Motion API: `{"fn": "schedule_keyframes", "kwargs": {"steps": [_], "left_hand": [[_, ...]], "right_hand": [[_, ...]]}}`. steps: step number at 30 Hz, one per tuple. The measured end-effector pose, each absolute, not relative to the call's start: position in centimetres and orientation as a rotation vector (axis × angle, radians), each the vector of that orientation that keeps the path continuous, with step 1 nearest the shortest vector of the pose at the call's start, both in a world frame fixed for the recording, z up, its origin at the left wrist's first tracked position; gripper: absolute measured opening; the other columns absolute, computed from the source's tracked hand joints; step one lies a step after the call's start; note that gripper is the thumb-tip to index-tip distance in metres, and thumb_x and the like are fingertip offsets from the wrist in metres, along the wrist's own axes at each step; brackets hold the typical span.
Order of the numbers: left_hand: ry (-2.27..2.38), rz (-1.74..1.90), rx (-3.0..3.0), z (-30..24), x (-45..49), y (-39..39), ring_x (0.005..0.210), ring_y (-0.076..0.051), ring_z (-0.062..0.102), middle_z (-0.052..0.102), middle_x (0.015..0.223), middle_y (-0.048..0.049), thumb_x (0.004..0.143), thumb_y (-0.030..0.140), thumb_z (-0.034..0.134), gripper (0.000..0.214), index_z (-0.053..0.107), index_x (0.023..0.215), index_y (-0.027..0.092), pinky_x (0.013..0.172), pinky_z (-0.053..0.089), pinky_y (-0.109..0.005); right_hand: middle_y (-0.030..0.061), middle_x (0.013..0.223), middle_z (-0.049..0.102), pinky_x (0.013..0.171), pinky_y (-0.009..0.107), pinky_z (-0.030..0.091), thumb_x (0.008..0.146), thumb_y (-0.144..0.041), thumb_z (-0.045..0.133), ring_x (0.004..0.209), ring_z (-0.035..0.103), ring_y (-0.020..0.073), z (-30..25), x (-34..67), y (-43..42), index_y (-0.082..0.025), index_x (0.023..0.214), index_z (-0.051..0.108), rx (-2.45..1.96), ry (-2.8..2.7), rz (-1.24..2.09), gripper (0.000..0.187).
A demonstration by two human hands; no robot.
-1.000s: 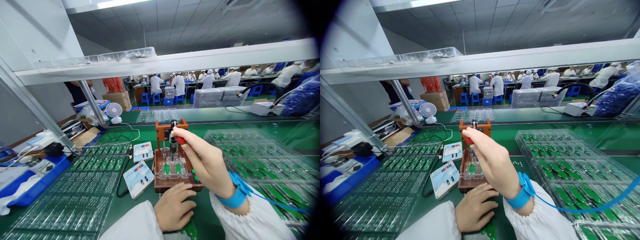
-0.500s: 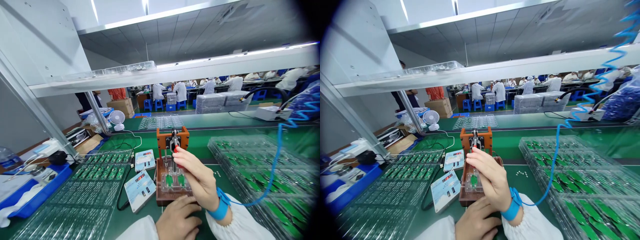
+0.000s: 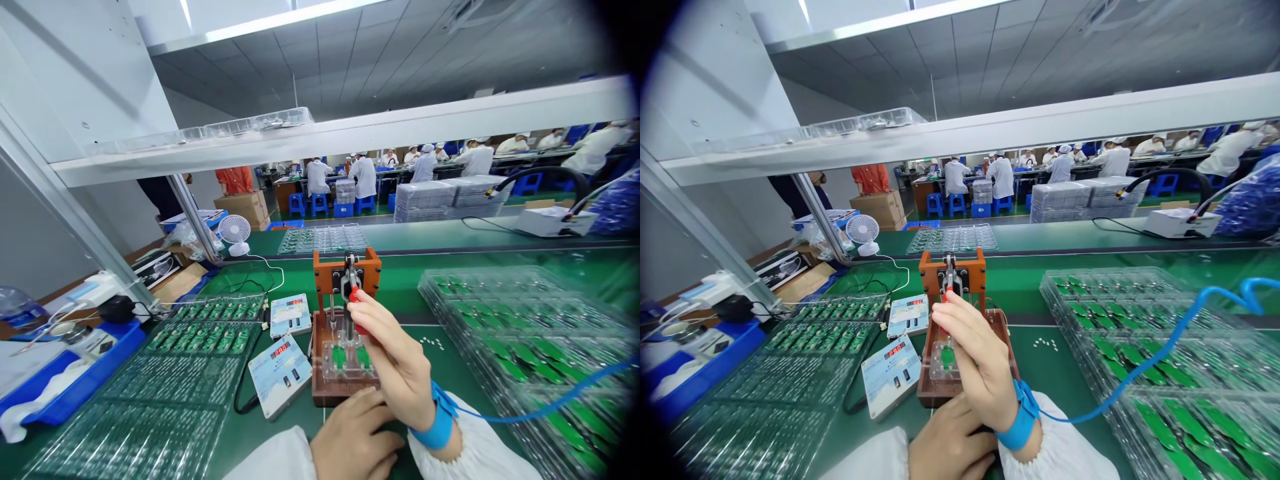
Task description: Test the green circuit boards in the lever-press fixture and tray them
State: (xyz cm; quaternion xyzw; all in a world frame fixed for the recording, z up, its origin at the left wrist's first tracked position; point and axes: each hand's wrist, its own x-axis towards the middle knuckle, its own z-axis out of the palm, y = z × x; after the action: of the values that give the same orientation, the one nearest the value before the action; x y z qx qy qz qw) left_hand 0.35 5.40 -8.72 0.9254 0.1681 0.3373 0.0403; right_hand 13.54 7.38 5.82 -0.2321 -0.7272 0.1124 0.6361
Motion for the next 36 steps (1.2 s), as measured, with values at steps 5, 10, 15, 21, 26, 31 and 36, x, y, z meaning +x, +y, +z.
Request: {"fn": "schedule_keyframes", "kwargs": {"steps": [5, 10, 15, 21, 26, 31, 36], "left_hand": [[0.516, 0.896, 2.773, -9.1, 0.1, 5.5, 0.127, -0.021, 0.059, 0.075, 0.109, -0.002, 0.099, 0.032, 0.062, 0.013, 0.07, 0.099, 0.021, 0.119, 0.042, -0.039], [0.374, 1.276, 2.37, -6.9, 0.1, 4.8, 0.092, -0.016, 0.074, 0.071, 0.07, 0.0013, 0.1, 0.043, 0.064, 0.038, 0.058, 0.072, 0.019, 0.104, 0.052, -0.031], [0.55, 1.524, 2.096, -2.0, -2.3, 4.7, 0.077, -0.016, 0.071, 0.069, 0.069, -0.0039, 0.108, 0.029, 0.044, 0.037, 0.063, 0.077, 0.018, 0.076, 0.056, -0.027], [1.4, 1.137, 2.076, 0.7, -10.1, 11.0, 0.112, -0.027, 0.069, 0.073, 0.115, -0.0128, 0.103, 0.037, 0.052, 0.03, 0.07, 0.117, 0.018, 0.104, 0.051, -0.045], [1.596, -0.169, 2.231, 0.5, -14.0, 16.0, 0.157, -0.046, -0.002, 0.007, 0.172, -0.0166, 0.063, 0.055, 0.09, 0.113, 0.042, 0.159, 0.02, 0.126, 0.013, -0.062], [1.588, -0.416, 2.251, 1.0, -13.8, 17.2, 0.155, -0.046, -0.01, -0.005, 0.171, -0.017, 0.058, 0.078, 0.083, 0.136, 0.025, 0.165, 0.018, 0.126, 0.01, -0.061], [1.55, -0.519, 2.286, 1.0, -13.2, 17.7, 0.156, -0.047, -0.009, -0.002, 0.171, -0.0183, 0.058, 0.081, 0.08, 0.138, 0.023, 0.165, 0.016, 0.126, 0.01, -0.062]], "right_hand": [[-0.0034, 0.146, 0.065, 0.121, 0.038, 0.047, 0.097, 0.003, 0.045, 0.144, 0.053, 0.0193, 6.1, 14.1, 7.5, -0.034, 0.146, 0.058, -0.512, -1.676, 0.281, 0.062], [-0.0056, 0.142, 0.068, 0.121, 0.035, 0.047, 0.098, 0.002, 0.045, 0.141, 0.057, 0.0177, 6.5, 15.2, 7.9, -0.036, 0.14, 0.063, -0.473, -1.711, 0.337, 0.06], [-0.0053, 0.141, 0.068, 0.12, 0.035, 0.048, 0.099, 0.001, 0.046, 0.141, 0.057, 0.0173, 6.8, 15.5, 8.1, -0.036, 0.139, 0.064, -0.468, -1.715, 0.358, 0.058], [-0.0034, 0.137, 0.071, 0.117, 0.038, 0.052, 0.099, -0.001, 0.048, 0.138, 0.06, 0.0192, 7.1, 15.2, 8.3, -0.037, 0.137, 0.066, -0.435, -1.692, 0.372, 0.055], [-0.0016, 0.137, 0.071, 0.115, 0.045, 0.055, 0.099, -0.003, 0.049, 0.138, 0.06, 0.0223, 7.0, 15.0, 8.5, -0.038, 0.138, 0.065, -0.42, -1.678, 0.383, 0.054], [-0.0024, 0.136, 0.072, 0.114, 0.044, 0.056, 0.099, -0.003, 0.05, 0.137, 0.061, 0.0214, 7.0, 14.8, 8.4, -0.039, 0.137, 0.065, -0.414, -1.662, 0.387, 0.055], [-0.0034, 0.137, 0.071, 0.115, 0.041, 0.055, 0.099, -0.002, 0.051, 0.138, 0.06, 0.0195, 7.0, 14.8, 8.4, -0.039, 0.138, 0.064, -0.407, -1.655, 0.398, 0.056]]}}
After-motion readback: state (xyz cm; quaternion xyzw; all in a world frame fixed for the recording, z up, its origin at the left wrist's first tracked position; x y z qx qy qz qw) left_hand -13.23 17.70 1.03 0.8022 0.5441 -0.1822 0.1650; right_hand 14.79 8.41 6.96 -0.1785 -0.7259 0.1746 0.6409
